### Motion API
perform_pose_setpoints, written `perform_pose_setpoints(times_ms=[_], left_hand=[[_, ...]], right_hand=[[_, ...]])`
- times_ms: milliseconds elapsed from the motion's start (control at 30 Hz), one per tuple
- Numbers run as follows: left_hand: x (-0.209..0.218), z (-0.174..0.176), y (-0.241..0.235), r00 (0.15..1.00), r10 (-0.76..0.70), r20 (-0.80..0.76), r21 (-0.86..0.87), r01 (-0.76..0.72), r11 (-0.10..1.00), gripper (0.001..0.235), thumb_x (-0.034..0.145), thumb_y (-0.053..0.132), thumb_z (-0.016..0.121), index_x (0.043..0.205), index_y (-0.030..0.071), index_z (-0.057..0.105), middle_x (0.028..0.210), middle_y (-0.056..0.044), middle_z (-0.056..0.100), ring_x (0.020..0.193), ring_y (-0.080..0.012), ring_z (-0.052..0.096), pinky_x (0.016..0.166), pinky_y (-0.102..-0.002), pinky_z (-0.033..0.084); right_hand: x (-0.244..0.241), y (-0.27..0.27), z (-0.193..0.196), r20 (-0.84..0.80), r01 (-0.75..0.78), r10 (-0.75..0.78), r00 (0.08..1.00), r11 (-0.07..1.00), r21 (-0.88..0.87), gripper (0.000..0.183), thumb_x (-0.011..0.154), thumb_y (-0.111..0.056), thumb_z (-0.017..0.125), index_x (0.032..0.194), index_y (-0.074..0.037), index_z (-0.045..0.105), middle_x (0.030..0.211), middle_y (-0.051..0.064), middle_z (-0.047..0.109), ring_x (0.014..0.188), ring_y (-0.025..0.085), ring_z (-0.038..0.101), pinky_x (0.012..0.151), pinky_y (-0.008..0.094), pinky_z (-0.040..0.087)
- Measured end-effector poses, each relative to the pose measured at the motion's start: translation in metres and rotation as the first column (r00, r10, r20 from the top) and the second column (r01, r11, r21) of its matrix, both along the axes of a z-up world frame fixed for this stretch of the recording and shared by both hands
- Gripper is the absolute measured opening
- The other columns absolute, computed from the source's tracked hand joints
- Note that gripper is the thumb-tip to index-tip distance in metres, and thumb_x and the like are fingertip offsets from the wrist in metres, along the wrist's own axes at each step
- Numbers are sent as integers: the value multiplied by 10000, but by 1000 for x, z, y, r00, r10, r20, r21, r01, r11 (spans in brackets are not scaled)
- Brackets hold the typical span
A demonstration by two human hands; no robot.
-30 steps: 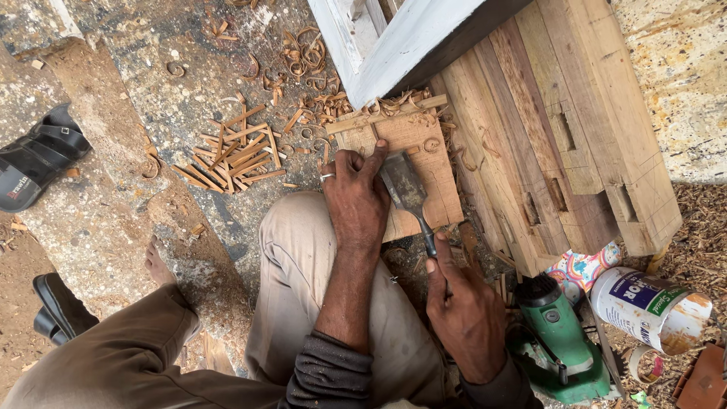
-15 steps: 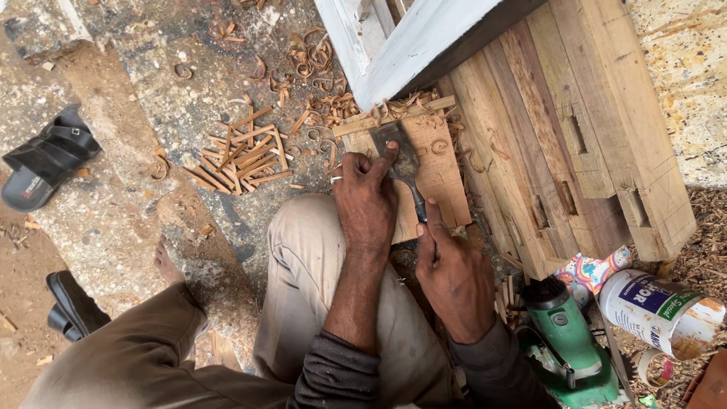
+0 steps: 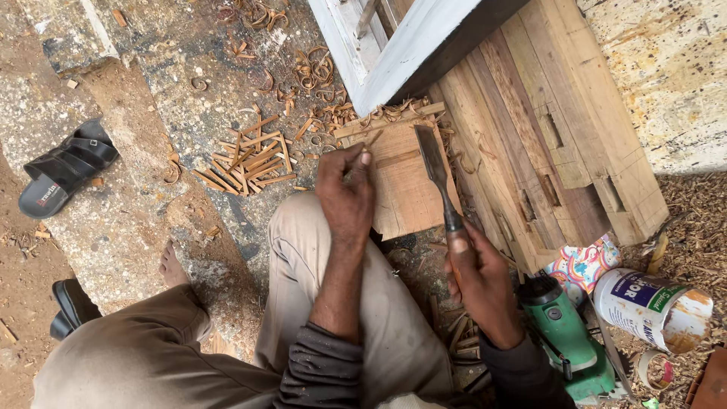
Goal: The person sits on the ground and uses a chisel to carve a small wooden block, removing shavings and shaping the surface. The person occasionally pauses to clear debris from the work area.
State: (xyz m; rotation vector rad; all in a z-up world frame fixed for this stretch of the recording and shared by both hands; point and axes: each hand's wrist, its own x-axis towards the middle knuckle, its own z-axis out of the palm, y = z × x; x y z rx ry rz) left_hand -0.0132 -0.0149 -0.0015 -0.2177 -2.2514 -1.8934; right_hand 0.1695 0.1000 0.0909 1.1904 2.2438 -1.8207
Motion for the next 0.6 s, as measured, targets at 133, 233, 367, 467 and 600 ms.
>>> perform_pose_setpoints(times_ms=[133, 233, 367, 467, 600], left_hand=[[-9, -1, -23, 991, -4, 133, 241, -28, 970, 68, 1002, 104, 717, 1058, 101, 756, 1003, -82, 726, 882, -168, 656, 697, -343, 592], [-37, -9, -72, 955, 176, 241, 251, -236, 939, 91, 1006, 85, 694, 1088, 87, 734, 1070, -101, 758, 931, -158, 733, 818, -324, 682], [-77, -33, -131, 933, 166, 319, -166, -117, 979, 212, 1009, 87, 730, 1215, 40, 737, 1157, -126, 764, 945, -199, 718, 802, -339, 645], [-68, -57, -148, 965, 188, 185, -322, -121, 939, 398, 1017, 81, 773, 1361, -45, 616, 1236, -202, 659, 1017, -220, 667, 819, -322, 581], [-53, -63, -155, 974, 179, 142, -243, -142, 960, 328, 1052, 50, 753, 1336, -43, 618, 1246, -187, 643, 983, -200, 623, 785, -304, 593]], right_hand=[[42, -17, -16, -58, 16, 1, 998, 957, 288, 549, 999, -275, 592, 1501, -75, 491, 860, 54, 678, 638, 96, 582, 511, 276, 488], [54, -31, -31, -172, -31, 111, 979, 910, 413, 509, 1057, -282, 585, 1492, -37, 488, 995, 65, 686, 829, 126, 644, 678, 273, 525], [48, -43, -41, 42, -11, 0, 999, 966, 259, 616, 993, -336, 602, 1533, -68, 471, 909, 80, 693, 735, 169, 643, 651, 304, 533], [42, -45, -44, 6, -110, 111, 994, 975, 191, 692, 1010, -368, 613, 1575, -50, 375, 1048, 115, 690, 890, 179, 666, 781, 323, 554], [52, -35, -48, -15, -154, 154, 988, 988, 26, 731, 1006, -409, 589, 1592, -68, 315, 1301, 127, 637, 1014, 195, 695, 811, 346, 597]])
